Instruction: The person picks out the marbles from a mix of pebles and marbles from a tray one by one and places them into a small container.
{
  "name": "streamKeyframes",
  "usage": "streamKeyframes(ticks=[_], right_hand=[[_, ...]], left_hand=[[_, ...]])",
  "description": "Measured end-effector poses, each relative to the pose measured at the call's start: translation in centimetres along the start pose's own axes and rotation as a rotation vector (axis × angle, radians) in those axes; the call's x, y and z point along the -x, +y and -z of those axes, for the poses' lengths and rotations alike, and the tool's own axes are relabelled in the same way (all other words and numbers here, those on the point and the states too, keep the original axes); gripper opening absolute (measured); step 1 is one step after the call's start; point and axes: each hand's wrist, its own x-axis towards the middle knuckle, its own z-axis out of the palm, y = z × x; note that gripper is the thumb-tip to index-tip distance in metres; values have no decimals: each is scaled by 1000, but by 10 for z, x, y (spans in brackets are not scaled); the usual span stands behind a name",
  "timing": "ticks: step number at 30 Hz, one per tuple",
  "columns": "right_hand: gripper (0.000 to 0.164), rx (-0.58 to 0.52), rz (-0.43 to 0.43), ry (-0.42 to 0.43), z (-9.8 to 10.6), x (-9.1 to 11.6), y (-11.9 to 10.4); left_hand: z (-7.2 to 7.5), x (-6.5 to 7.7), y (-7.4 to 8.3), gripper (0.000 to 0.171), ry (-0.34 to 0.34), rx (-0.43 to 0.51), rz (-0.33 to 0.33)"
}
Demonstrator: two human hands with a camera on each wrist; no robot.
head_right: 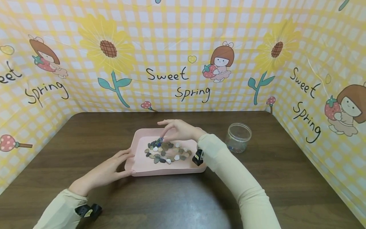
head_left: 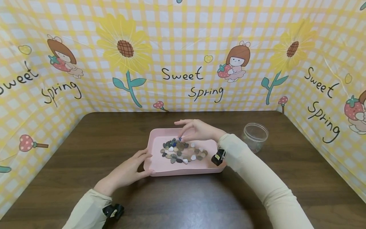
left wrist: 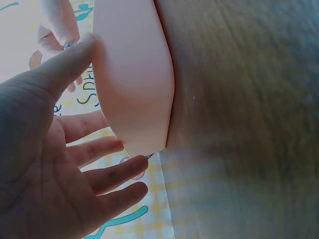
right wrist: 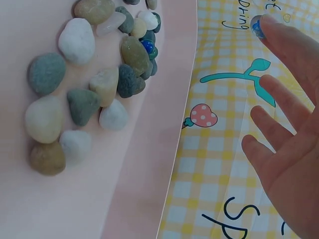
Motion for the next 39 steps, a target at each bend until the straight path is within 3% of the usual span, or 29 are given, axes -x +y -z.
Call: streamKeyframes(ticks=[14,39], right_hand=[[13,17,38,79,7,13,6],[14,8,-3,182,23,45,10]], left_hand=[[-1,0,-1,63,11,-15,-16],[-1,-1,-1,65,9,-11,-12]])
